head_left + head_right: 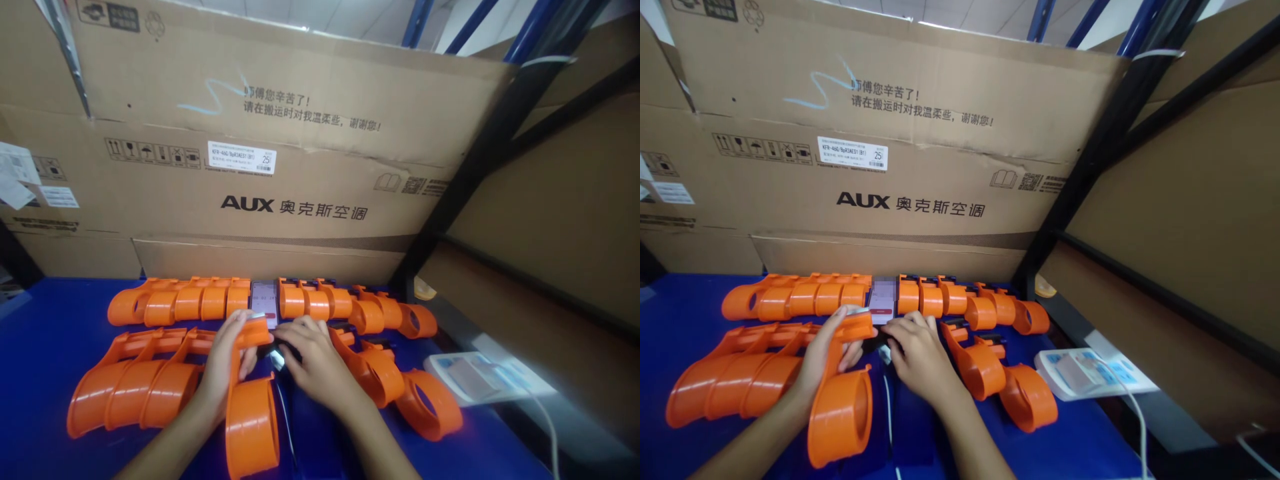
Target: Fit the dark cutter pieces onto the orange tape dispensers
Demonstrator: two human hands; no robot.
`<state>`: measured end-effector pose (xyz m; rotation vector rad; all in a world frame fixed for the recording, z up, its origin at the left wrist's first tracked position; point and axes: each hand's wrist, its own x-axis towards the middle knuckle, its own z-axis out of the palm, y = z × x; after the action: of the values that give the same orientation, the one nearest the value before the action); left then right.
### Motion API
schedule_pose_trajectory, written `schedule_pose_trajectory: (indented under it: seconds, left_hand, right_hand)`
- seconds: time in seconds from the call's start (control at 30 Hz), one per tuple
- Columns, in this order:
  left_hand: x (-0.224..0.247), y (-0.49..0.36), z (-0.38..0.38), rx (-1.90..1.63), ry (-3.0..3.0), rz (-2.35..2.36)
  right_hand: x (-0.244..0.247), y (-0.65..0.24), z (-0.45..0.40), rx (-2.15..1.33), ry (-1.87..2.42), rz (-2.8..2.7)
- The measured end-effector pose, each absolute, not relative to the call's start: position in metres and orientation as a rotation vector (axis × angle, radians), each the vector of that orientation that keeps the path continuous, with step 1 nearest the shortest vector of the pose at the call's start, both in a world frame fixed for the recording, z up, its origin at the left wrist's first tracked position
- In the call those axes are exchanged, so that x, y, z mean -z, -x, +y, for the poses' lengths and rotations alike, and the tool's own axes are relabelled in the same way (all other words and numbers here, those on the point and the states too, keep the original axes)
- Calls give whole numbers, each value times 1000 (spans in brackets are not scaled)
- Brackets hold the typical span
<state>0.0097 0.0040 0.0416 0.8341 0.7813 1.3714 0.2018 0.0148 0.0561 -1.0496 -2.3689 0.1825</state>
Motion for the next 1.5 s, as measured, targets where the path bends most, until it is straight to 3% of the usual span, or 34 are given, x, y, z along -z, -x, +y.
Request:
schedule_pose_trajectory:
  seconds: [0.5, 1.5]
  left_hand:
    - [-36, -19, -11, -1305, -1075, 920]
    - [-37, -20, -10, -1306, -1023, 870]
  right_hand:
    - [-71, -205, 5, -393, 750, -2042]
    - [-65, -195, 5, -517, 884, -1831]
